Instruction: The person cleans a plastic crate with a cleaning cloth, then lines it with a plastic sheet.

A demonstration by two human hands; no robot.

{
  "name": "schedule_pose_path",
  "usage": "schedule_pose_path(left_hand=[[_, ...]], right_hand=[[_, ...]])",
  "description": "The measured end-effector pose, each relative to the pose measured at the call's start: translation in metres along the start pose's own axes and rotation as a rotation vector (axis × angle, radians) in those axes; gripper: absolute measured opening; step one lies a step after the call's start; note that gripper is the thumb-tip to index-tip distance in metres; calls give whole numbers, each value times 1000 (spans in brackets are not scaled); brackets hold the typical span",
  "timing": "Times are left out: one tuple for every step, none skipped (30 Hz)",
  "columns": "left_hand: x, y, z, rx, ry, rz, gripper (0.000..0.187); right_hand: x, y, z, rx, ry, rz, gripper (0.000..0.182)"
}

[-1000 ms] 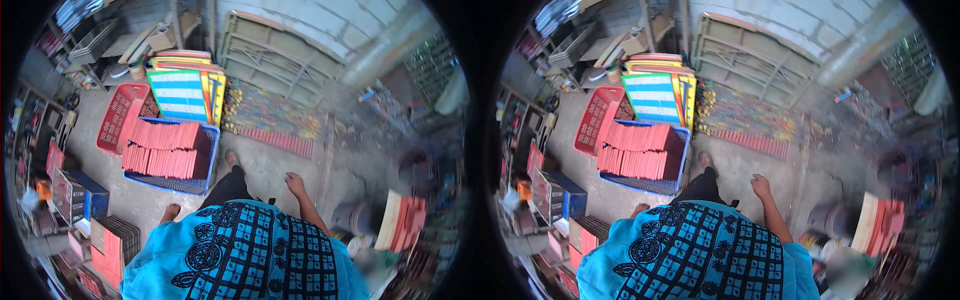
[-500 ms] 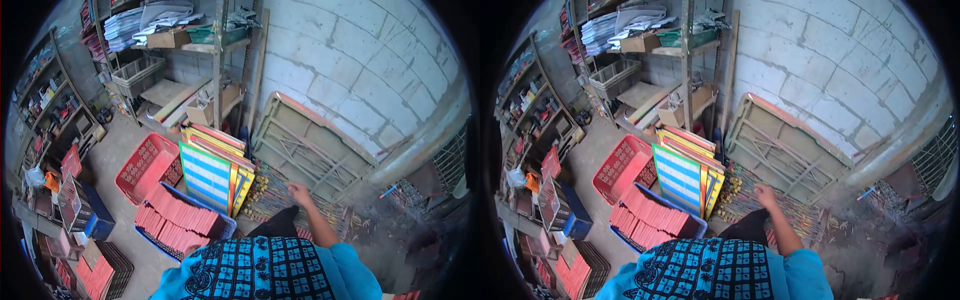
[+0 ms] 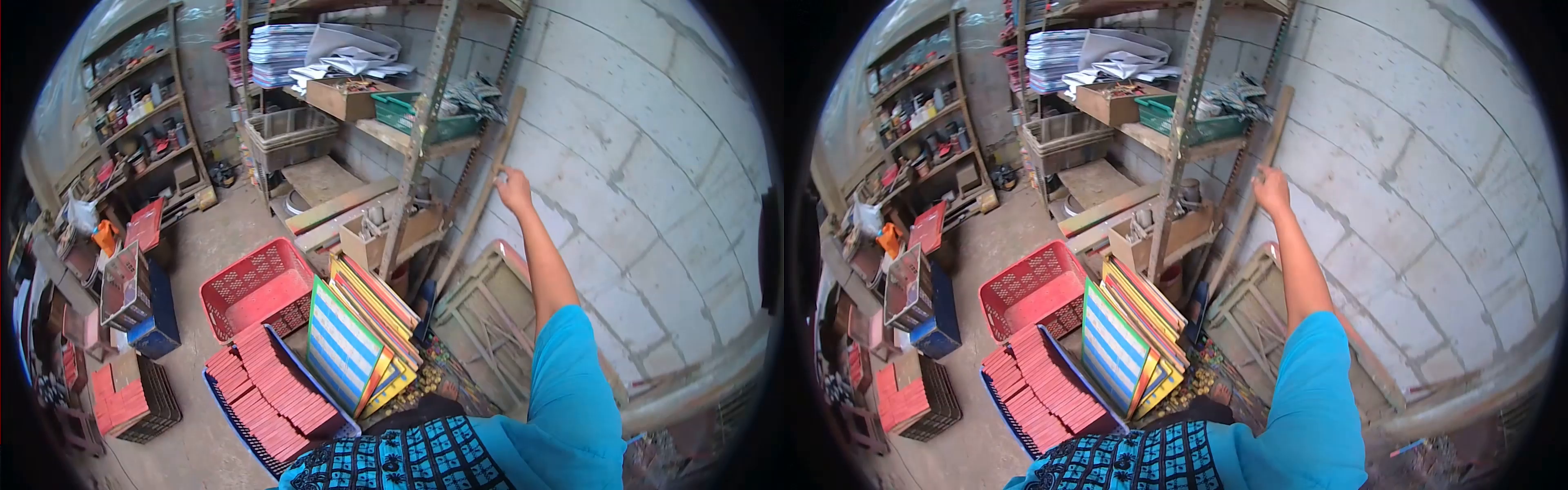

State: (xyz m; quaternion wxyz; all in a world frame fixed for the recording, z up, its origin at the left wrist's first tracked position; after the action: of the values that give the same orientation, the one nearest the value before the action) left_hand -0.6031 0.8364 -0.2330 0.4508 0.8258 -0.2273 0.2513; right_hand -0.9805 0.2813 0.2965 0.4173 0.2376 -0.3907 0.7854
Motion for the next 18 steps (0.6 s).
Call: schedule_pose_path(left_hand=[[3, 22, 5, 3, 33, -38, 25], [8, 45, 8, 4, 70, -81, 25], [13, 66, 14, 5, 102, -118, 25], [18, 84, 21, 4, 134, -151, 25], [25, 102, 26, -1, 164, -185, 25], [29, 118, 32, 0, 192, -214, 26], [33, 131, 36, -5, 220, -241, 26], [34, 142, 41, -3, 245, -261, 26], [37, 151, 46, -1, 265, -276, 26], [41, 159, 51, -2, 290, -295, 26], [41, 165, 54, 9, 310, -308, 27], [42, 169, 57, 16, 329, -320, 27], [43, 171, 62, 26, 345, -335, 27], [43, 174, 65, 37, 357, -346, 27], [41, 176, 68, 48, 364, -354, 27], [41, 178, 73, 54, 370, -362, 28], [41, 181, 76, 62, 374, -361, 28], [39, 183, 80, 68, 375, -370, 28]], right_hand=[[-2, -8, 26, 39, 56, 8, 38], [-3, -15, 47, 76, 112, 16, 38], [-5, -22, 67, 93, 136, 26, 40], [-5, -30, 85, 109, 160, 38, 41], [-8, -38, 102, 125, 184, 52, 42], [-13, -40, 119, 101, 194, 58, 43], [-19, -39, 136, 79, 203, 66, 45], [-27, -37, 155, 79, 220, 10, 48], [-39, -31, 177, 65, 198, -36, 52], [-40, -35, 185, 18, 174, -31, 57], [-48, -33, 200, 19, 153, -41, 59], [-56, -31, 213, 12, 138, -46, 60], [-58, -36, 217, 2, 124, -56, 60], [-55, -48, 213, 8, 97, -133, 59], [-48, -63, 203, 9, 72, -215, 58], [-47, -69, 201, 6, 51, -301, 56], [-56, -68, 208, 23, 1, -336, 52], [-65, -63, 216, 38, -48, -372, 48]])
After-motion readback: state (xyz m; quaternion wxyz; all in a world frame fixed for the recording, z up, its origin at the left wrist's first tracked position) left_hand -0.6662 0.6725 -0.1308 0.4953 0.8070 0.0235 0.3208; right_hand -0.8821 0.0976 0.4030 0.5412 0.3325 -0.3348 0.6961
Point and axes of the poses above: each hand's wrist, its own z-axis towards the middle knuckle, its own x-axis out of the back of the hand, y = z × x, the point moved 6 cm from there along z, towards the middle knuckle, and after that the axes turned 7 degrees about -x, right-handed, at the moved point
